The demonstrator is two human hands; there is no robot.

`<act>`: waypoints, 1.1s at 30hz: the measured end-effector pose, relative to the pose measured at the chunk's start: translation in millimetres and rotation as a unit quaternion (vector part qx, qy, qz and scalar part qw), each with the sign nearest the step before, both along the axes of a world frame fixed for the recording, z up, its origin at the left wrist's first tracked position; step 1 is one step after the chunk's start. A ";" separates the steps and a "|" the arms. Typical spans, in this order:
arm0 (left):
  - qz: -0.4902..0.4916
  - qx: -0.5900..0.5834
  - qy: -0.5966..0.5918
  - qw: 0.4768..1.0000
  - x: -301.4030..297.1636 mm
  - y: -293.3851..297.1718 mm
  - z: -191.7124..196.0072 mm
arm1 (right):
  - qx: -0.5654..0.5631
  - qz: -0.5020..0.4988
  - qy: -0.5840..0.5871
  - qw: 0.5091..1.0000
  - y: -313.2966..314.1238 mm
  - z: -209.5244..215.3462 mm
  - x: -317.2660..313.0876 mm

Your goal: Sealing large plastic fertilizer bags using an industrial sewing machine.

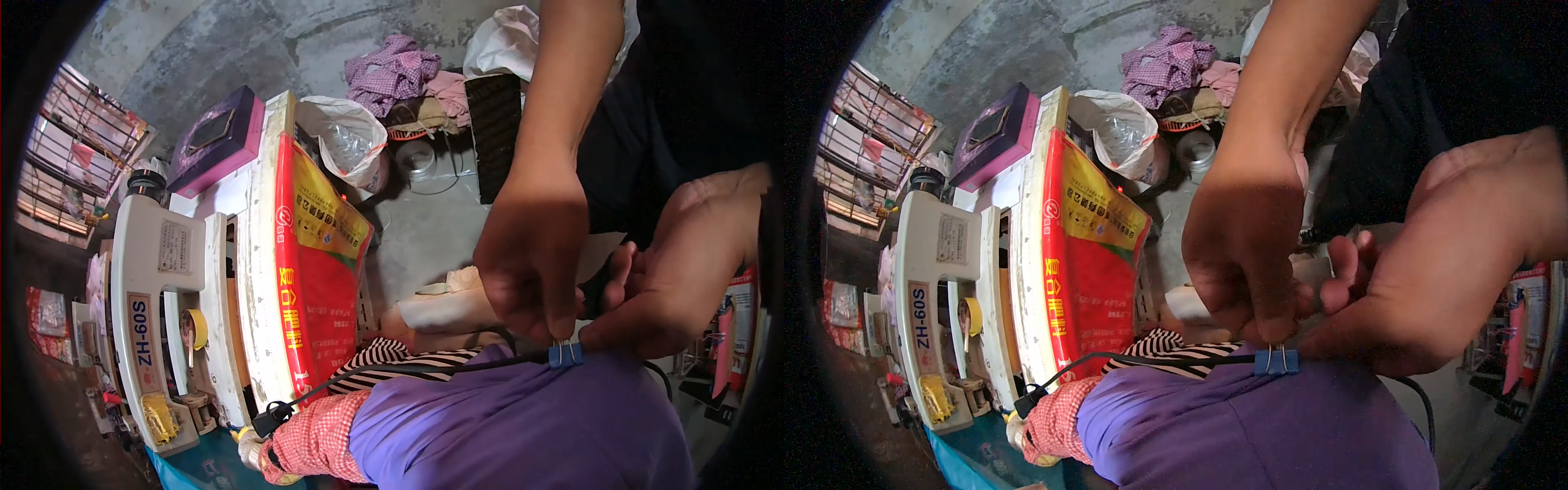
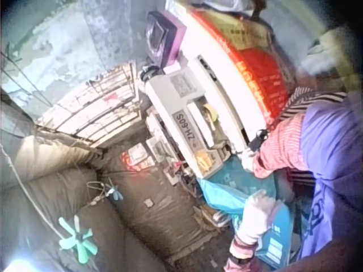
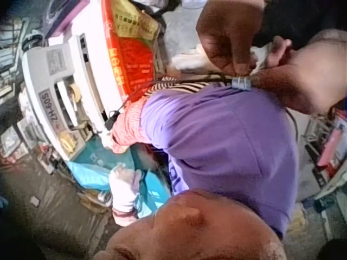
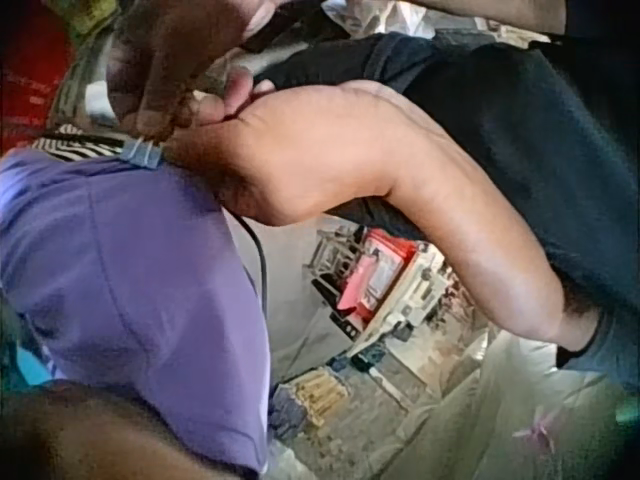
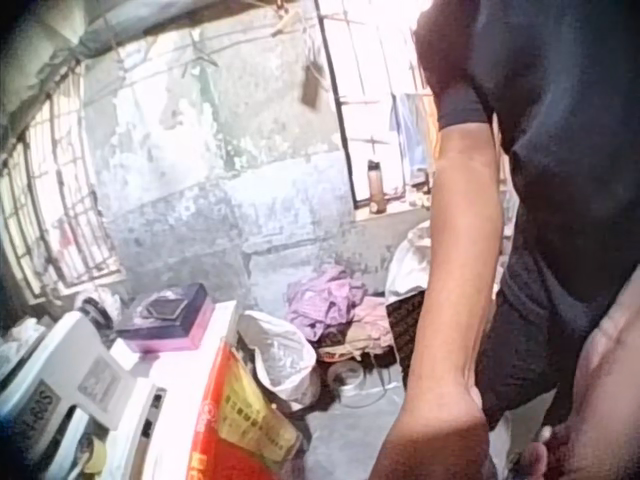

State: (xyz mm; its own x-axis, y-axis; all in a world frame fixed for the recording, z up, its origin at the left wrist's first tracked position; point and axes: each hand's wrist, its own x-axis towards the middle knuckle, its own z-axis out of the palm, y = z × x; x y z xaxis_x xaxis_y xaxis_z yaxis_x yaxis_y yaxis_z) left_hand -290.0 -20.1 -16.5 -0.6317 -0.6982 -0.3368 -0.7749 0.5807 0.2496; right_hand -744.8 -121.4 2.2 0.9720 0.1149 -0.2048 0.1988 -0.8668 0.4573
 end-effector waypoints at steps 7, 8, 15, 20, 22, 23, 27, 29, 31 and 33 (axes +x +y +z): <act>0.004 0.002 -0.036 0.999 -3.0 2.6 2.5 | 0.038 -0.040 -0.011 0.998 0.1 -4.1 -0.1; 0.008 0.002 -0.047 0.999 -5.9 2.5 3.0 | 0.044 -0.046 -0.014 0.998 -0.6 -5.6 -2.2; 0.022 -0.014 -0.048 0.999 3.9 7.5 4.7 | 0.077 -0.090 -0.011 0.993 0.6 5.0 9.6; 0.018 -0.022 -0.065 0.997 -2.1 9.4 4.4 | 0.101 -0.126 -0.031 0.986 10.9 -4.0 -3.3; 0.019 -0.026 -0.060 0.998 2.2 11.4 3.3 | 0.108 -0.141 -0.032 0.983 19.8 1.4 -2.6; 0.020 -0.030 -0.059 0.998 3.4 12.0 2.9 | 0.113 -0.149 -0.034 0.982 24.3 2.7 -2.8; 0.018 -0.039 -0.062 0.997 -0.7 10.0 4.1 | 0.127 -0.179 -0.043 0.975 37.0 6.0 -7.2; 0.019 -0.031 -0.063 0.997 -1.6 9.8 4.3 | 0.135 -0.193 -0.049 0.971 44.5 5.5 -7.8; 0.013 -0.028 -0.069 0.997 -2.9 9.2 4.1 | 0.142 -0.207 -0.055 0.966 37.7 6.3 -4.5; 0.009 -0.024 -0.076 0.997 -3.7 8.5 3.9 | 0.151 -0.220 -0.060 0.962 37.4 8.5 -3.1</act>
State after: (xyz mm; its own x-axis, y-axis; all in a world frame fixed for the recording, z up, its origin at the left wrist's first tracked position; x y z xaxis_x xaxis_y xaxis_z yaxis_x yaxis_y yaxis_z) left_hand -293.7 -11.6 -12.6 -0.5636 -0.7264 -0.3933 -0.8117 0.5755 0.1002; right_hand -747.9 -84.1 10.7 0.9546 -0.2770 -0.1092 -0.2570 -0.9518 0.1675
